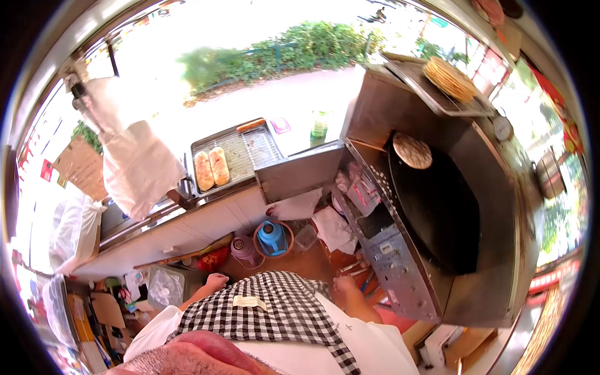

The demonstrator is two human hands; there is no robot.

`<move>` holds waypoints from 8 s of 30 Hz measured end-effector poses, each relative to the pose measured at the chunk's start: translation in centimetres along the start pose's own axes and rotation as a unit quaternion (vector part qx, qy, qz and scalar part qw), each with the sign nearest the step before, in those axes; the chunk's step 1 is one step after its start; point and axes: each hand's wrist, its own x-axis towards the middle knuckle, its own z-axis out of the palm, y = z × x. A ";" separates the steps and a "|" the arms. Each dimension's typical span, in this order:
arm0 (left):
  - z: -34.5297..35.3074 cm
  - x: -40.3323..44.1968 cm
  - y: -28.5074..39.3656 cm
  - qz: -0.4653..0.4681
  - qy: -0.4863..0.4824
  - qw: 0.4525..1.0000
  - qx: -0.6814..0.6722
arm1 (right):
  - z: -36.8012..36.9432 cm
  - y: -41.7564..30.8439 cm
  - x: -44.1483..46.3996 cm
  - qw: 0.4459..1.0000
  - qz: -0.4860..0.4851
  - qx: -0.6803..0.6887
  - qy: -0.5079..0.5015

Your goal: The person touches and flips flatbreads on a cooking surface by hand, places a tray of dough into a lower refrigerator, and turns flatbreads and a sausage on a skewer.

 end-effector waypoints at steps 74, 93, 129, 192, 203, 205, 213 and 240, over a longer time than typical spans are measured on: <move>57.6 -11.8 66.9 0.681 -0.085 0.544 0.483 | 3.8 2.4 -18.5 0.631 0.306 0.574 0.422; 47.2 -21.2 55.6 0.844 -0.376 0.309 0.227 | 8.8 8.6 -14.2 0.528 0.285 0.705 0.377; 39.1 -20.7 51.0 0.842 -0.185 0.453 0.229 | 9.6 17.4 -13.1 0.578 0.240 0.717 0.306; 47.5 -12.7 62.9 0.682 -0.047 0.620 0.384 | 1.1 5.6 -19.4 0.654 0.297 0.602 0.348; 52.7 -11.9 64.9 0.647 -0.020 0.605 0.464 | 10.7 15.8 -14.3 0.586 0.274 0.696 0.313; 51.4 -14.0 64.3 0.652 -0.047 0.587 0.478 | 5.4 9.0 -17.9 0.635 0.312 0.623 0.333; 47.5 -16.5 58.1 0.792 -0.212 0.475 0.320 | 6.1 10.4 -15.5 0.551 0.274 0.719 0.323; 46.9 -20.4 55.3 0.792 -0.157 0.477 0.347 | 7.0 15.3 -13.1 0.603 0.277 0.693 0.282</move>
